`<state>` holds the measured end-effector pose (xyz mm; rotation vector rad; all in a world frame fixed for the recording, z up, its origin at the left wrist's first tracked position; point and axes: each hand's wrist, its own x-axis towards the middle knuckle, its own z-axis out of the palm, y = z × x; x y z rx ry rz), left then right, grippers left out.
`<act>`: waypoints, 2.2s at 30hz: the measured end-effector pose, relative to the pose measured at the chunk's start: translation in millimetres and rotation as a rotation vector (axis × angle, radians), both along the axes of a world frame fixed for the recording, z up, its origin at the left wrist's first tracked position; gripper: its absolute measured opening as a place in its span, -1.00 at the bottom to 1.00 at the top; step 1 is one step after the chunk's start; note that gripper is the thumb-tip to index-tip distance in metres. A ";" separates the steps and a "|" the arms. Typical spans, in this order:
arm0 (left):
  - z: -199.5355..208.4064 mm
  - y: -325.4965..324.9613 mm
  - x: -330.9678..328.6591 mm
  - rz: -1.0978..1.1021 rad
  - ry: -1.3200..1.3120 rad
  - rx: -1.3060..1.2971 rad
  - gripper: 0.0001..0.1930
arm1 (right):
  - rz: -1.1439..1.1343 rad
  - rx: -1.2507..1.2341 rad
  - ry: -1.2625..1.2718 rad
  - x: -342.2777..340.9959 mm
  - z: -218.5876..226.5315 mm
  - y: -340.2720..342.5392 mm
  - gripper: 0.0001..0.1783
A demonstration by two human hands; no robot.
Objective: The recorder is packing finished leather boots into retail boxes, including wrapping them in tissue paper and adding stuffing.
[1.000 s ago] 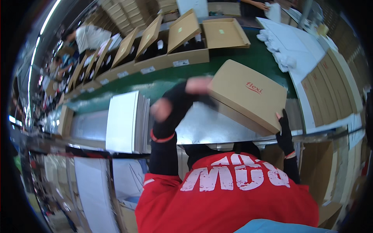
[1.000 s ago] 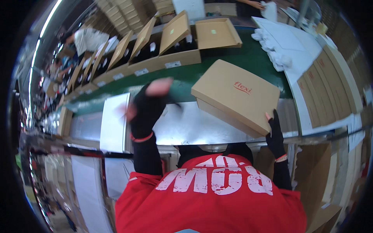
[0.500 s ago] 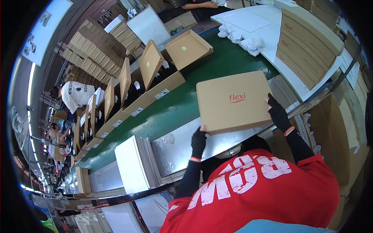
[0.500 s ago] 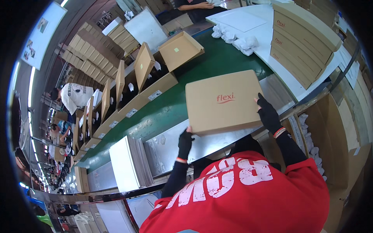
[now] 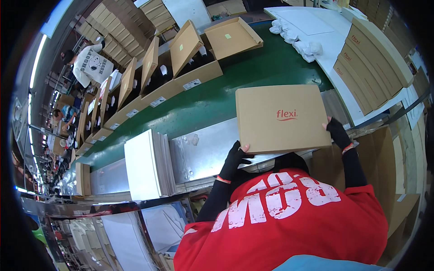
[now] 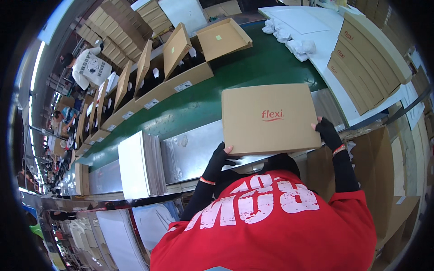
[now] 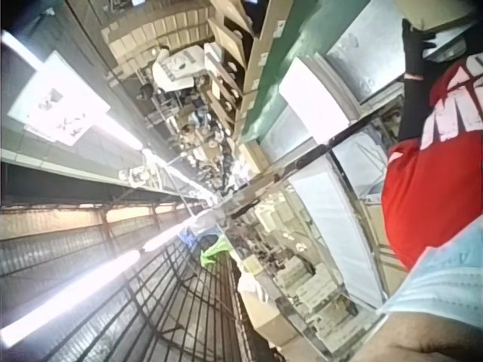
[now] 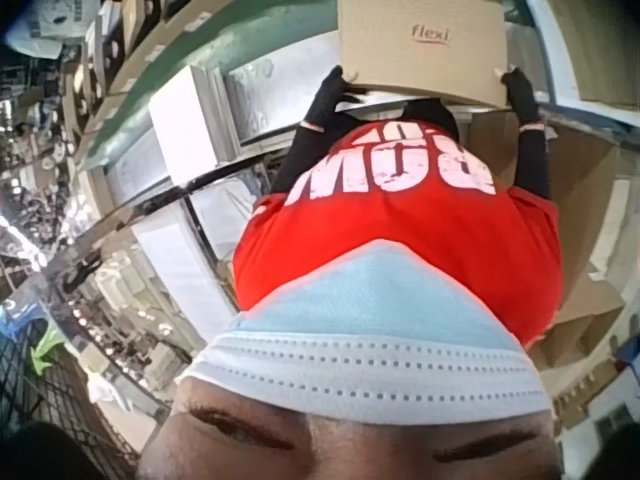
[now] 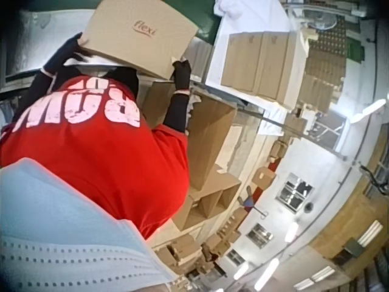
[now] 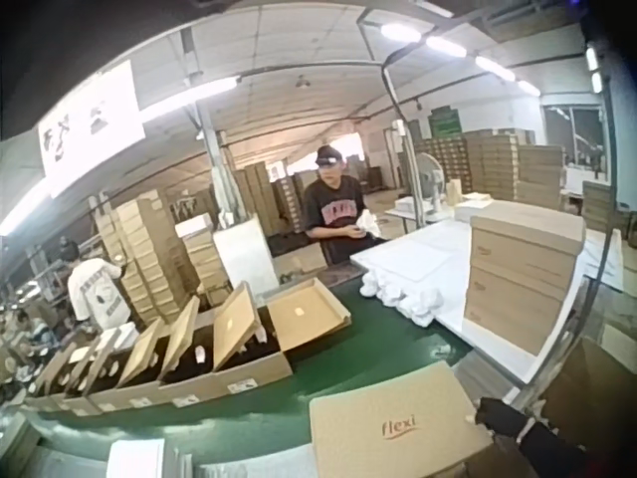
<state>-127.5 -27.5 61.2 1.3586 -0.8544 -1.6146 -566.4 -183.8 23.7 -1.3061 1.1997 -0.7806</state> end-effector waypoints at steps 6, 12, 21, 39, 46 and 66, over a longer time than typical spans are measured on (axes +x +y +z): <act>6.5 -2.6 6.0 -0.107 -0.027 -0.007 -0.30 | -0.093 0.375 -0.412 -40.9 -58.0 61.3 -0.35; -10.9 6.4 12.5 -0.029 0.079 -0.043 -0.28 | -0.078 0.410 -0.834 -19.8 -91.7 54.8 -0.30; 66.3 -24.7 57.7 0.014 -0.098 -0.404 -0.52 | -0.196 0.194 -0.748 15.9 -22.7 70.5 -0.23; -103.8 47.2 70.5 0.174 -1.650 -0.207 -0.16 | -0.589 -0.868 -0.556 -158.4 288.8 -23.7 -0.24; -105.1 50.0 69.3 0.216 -1.690 -0.220 -0.15 | -1.003 -0.621 -0.794 -249.7 312.3 -70.4 -0.02; -109.1 46.5 70.2 0.237 -1.709 -0.250 -0.17 | -0.838 -1.032 0.982 -358.2 346.5 -154.3 -0.13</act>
